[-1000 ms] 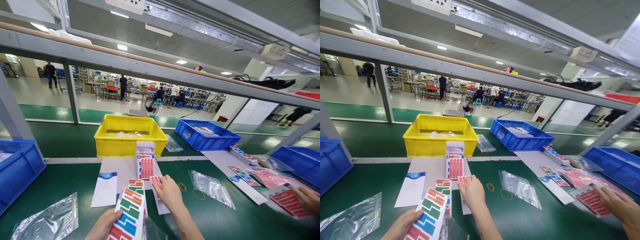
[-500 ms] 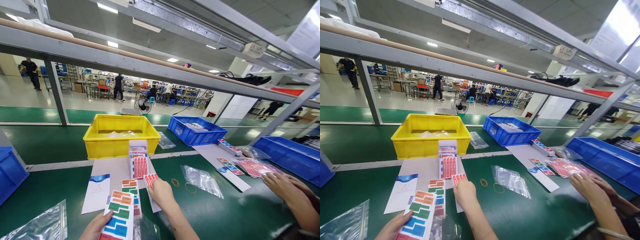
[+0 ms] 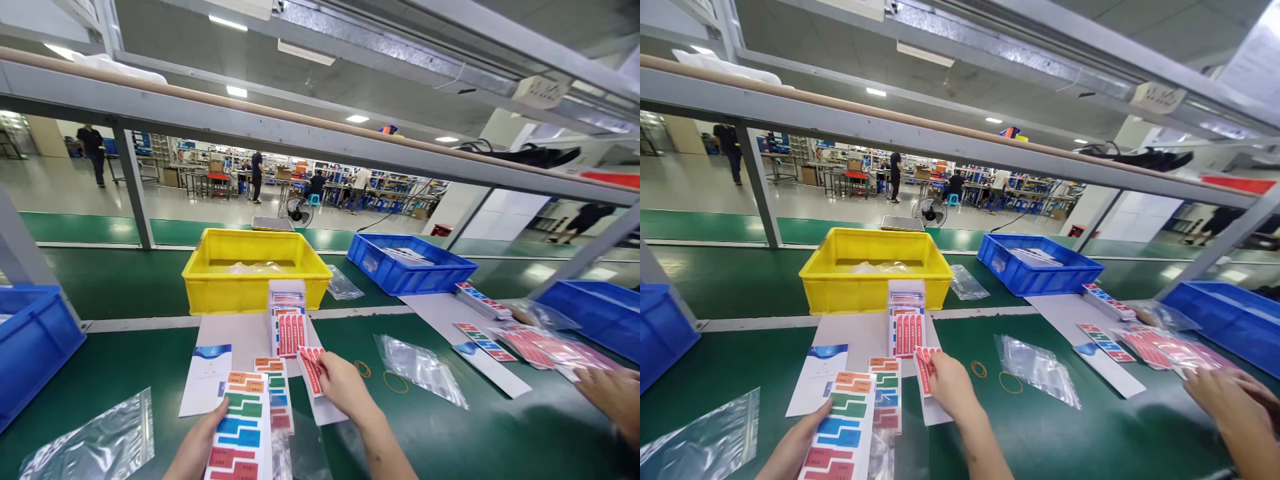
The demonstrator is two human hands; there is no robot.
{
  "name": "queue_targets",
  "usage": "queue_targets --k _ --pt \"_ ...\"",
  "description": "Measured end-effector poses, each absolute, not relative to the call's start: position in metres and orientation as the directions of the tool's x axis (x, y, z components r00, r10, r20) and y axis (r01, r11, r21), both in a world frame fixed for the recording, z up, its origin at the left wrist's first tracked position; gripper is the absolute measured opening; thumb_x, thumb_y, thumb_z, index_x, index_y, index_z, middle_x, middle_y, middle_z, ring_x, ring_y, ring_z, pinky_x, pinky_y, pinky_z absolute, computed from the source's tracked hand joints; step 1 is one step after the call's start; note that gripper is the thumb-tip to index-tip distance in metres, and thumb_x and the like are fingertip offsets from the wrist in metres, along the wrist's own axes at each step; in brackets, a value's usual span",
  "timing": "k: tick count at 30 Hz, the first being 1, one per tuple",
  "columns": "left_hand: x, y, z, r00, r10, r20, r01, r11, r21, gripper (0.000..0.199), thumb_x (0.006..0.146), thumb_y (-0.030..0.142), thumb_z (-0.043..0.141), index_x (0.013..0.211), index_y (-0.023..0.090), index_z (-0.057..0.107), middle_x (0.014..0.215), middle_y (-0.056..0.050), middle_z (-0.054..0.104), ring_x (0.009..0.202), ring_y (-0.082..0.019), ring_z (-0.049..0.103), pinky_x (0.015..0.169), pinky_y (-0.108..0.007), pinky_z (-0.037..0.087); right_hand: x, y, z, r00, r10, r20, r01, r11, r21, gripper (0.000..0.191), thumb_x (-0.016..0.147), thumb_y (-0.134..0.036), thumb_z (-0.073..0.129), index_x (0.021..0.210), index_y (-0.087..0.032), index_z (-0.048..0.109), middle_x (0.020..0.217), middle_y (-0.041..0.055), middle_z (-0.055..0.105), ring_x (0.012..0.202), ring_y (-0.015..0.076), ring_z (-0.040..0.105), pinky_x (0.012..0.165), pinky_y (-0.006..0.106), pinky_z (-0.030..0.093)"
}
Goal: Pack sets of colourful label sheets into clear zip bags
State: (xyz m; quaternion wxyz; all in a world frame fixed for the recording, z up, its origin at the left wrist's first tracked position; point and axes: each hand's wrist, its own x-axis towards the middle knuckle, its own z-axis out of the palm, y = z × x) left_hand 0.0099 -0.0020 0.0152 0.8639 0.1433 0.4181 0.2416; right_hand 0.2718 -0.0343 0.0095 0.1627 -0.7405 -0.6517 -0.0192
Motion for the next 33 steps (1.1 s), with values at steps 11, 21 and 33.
queue_targets --k 11,21,33 --pt "0.015 -0.007 -0.003 0.534 0.717 -0.448 -0.415 0.684 0.6 0.04 0.07 0.043 0.064 0.089 0.008 0.062 0.084 -0.014 0.07 0.085 -0.029 0.064 0.073 -0.037 0.05 0.154 -0.044 0.01 -0.411 0.393 0.823 0.775 0.626 0.088 0.015 0.081 -0.011 0.043 0.083 -0.01 0.058 0.058 0.0031 0.051 0.057 0.0145 0.045 0.051 0.028 0.031" --pt "0.013 -0.009 -0.001 0.591 0.73 -0.344 -0.324 0.605 0.727 0.041 0.059 0.04 0.074 0.083 0.008 0.065 0.08 -0.013 0.069 0.068 -0.024 0.064 0.064 -0.03 0.046 0.162 -0.045 0.0 -0.406 0.618 0.673 0.719 0.671 -0.181 0.029 0.088 -0.036 0.038 0.081 -0.016 0.058 0.066 0.0049 0.054 0.062 0.0168 0.048 0.055 0.03 0.036" --pt "0.015 -0.017 -0.005 0.673 0.65 -0.352 -0.203 0.621 0.757 0.039 0.06 0.04 0.073 0.082 0.009 0.065 0.072 -0.012 0.068 0.063 -0.021 0.062 0.068 -0.032 0.045 0.179 -0.036 -0.006 -0.003 0.987 0.158 0.407 0.146 -0.902 0.026 0.084 -0.03 0.044 0.103 -0.019 0.057 0.098 0.0074 0.057 0.093 0.0192 0.053 0.083 0.032 0.043"
